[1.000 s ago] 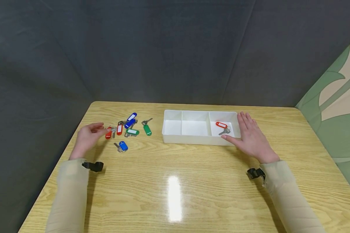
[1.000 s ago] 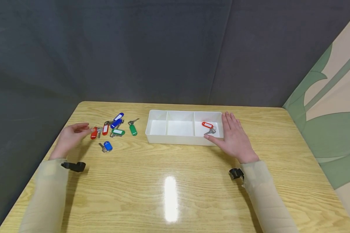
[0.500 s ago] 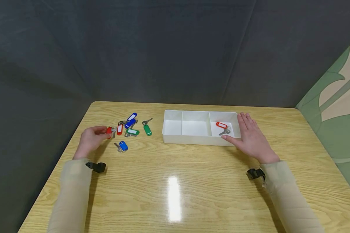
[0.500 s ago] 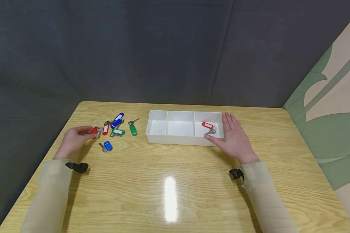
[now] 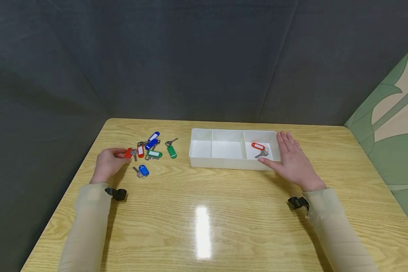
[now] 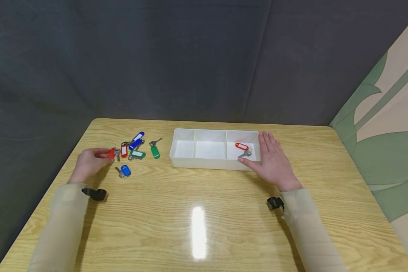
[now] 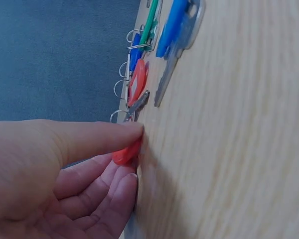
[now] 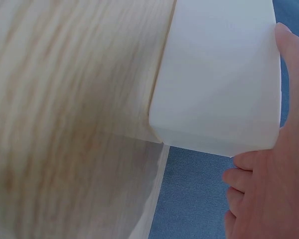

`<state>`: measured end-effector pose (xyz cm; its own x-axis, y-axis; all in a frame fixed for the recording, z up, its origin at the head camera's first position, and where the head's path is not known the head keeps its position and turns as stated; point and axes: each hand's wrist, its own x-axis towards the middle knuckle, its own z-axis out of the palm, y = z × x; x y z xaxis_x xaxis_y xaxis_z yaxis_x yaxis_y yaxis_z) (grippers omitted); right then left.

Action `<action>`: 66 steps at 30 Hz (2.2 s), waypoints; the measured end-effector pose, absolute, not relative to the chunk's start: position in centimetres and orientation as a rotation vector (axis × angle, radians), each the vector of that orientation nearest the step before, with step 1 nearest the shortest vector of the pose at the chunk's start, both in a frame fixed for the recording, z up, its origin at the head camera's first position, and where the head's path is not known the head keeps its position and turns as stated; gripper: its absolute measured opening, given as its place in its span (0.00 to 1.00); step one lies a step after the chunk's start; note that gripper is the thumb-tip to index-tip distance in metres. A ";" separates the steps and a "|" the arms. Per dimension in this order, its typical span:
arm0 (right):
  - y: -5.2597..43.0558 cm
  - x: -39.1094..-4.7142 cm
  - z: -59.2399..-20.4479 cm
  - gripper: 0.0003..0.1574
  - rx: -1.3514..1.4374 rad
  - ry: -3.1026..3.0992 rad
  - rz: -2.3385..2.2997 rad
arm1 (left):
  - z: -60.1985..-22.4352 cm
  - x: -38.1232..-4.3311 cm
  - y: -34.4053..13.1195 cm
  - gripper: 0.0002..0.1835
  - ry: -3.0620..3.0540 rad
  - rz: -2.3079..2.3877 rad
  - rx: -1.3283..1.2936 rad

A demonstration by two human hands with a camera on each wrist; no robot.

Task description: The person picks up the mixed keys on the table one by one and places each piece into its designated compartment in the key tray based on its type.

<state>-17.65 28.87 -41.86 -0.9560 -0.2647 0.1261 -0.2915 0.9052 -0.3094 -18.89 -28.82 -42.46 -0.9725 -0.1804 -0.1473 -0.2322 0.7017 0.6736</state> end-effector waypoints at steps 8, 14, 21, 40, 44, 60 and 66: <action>28.9 -17.6 -41.8 0.70 0.430 -2.989 0.507 | -42.4 -19.1 -28.7 0.24 2.791 1.189 -0.418; 28.8 -17.6 -41.7 0.70 0.436 -2.994 0.505 | -42.3 -19.5 -28.7 0.23 2.754 1.222 -0.457; 28.7 -17.5 -41.6 0.69 0.437 -2.980 0.507 | -42.2 -19.7 -28.8 0.22 2.730 1.249 -0.472; 28.9 -17.6 -41.7 0.70 0.431 -2.999 0.463 | -42.1 -19.7 -29.1 0.23 2.695 1.352 -0.499; 28.9 -17.5 -41.6 0.70 0.428 -3.001 0.465 | -42.0 -19.7 -29.1 0.23 2.693 1.382 -0.527; 28.6 -17.2 -41.4 0.69 0.435 -2.991 0.505 | -41.4 -19.4 -29.1 0.21 2.742 1.426 -0.553; 28.6 -17.3 -41.4 0.69 0.426 -3.007 0.504 | -41.0 -19.3 -29.3 0.22 2.804 1.426 -0.528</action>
